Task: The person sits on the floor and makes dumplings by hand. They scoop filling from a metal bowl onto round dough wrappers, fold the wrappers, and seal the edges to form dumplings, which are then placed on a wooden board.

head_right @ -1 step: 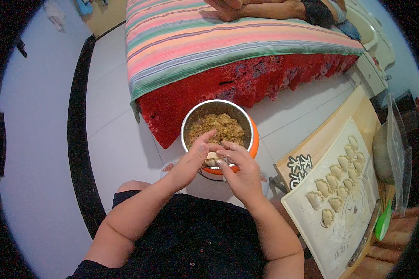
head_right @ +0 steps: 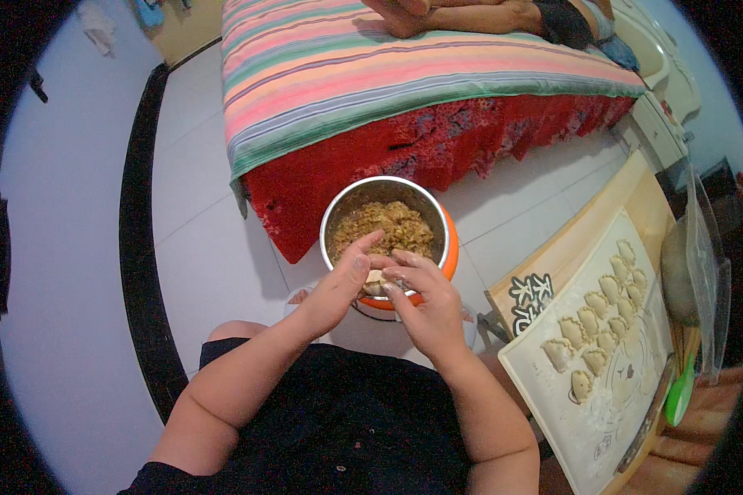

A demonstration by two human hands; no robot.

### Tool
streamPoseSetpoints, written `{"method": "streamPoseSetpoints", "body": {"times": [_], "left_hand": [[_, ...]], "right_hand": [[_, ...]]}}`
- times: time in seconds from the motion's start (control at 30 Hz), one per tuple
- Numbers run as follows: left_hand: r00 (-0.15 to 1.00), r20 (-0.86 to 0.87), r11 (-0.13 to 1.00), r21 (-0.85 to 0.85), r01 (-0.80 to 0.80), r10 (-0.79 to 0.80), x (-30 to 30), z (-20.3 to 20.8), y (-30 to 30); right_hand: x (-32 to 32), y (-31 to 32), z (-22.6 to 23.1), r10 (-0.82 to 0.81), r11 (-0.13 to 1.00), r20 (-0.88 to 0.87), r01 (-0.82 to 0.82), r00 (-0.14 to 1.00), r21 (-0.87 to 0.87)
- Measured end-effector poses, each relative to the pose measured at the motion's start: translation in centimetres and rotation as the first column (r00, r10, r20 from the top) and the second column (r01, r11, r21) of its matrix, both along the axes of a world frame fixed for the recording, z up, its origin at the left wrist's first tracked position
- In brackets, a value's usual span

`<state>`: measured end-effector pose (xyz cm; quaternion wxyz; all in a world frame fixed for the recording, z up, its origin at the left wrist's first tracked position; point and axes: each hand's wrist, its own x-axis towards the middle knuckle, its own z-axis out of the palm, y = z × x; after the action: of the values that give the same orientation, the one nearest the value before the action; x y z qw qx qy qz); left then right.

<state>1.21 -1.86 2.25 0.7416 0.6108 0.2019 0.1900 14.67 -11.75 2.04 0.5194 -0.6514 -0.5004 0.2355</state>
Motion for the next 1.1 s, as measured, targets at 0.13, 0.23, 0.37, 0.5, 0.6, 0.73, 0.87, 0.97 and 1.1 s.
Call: {"method": "streamPoseSetpoints", "body": {"times": [0.13,0.23,0.37,0.5,0.6,0.73,0.87,0.97,1.1], "left_hand": [[0.999,-0.038,0.999,0.033,-0.002,0.003,0.0,0.0,-0.2],[0.998,-0.057,0.997,-0.067,-0.027,0.023,0.0,-0.5,-0.3],[1.000,-0.002,0.878,-0.479,-0.018,0.019,0.3,-0.6,0.1],[0.992,0.126,0.723,-0.687,0.076,0.015,0.6,1.6,-0.6],[0.975,0.222,0.659,-0.738,0.148,0.030,0.4,1.9,-1.3],[0.994,0.101,0.733,-0.679,0.044,0.034,1.8,5.1,-3.8],[0.998,0.011,0.823,-0.565,0.053,-0.057,4.0,8.0,-6.1],[0.976,-0.093,0.917,-0.368,0.152,-0.199,6.3,10.9,-9.5],[0.849,-0.246,0.857,0.106,0.504,-0.468,10.4,11.9,-14.6]], "right_hand": [[-0.3,0.1,0.4,-0.010,1.000,0.080,0.010,0.997,0.003],[-0.6,0.1,0.7,-0.017,1.000,0.121,0.018,0.992,-0.005],[-0.2,-0.3,1.6,-0.025,0.999,0.081,0.022,0.996,0.041],[0.0,-1.5,2.8,0.100,0.995,0.276,-0.101,0.956,-0.008],[-0.9,-2.9,4.8,0.108,0.994,0.385,-0.092,0.917,-0.060],[0.3,-7.2,8.3,-0.026,0.999,0.410,0.037,0.911,-0.018],[1.5,-13.9,11.7,-0.046,0.996,0.419,0.073,0.907,-0.048],[1.9,-19.6,11.8,-0.094,0.988,0.409,0.136,0.908,-0.074],[3.1,-26.7,11.2,-0.219,0.953,0.386,0.281,0.896,-0.110]]}}
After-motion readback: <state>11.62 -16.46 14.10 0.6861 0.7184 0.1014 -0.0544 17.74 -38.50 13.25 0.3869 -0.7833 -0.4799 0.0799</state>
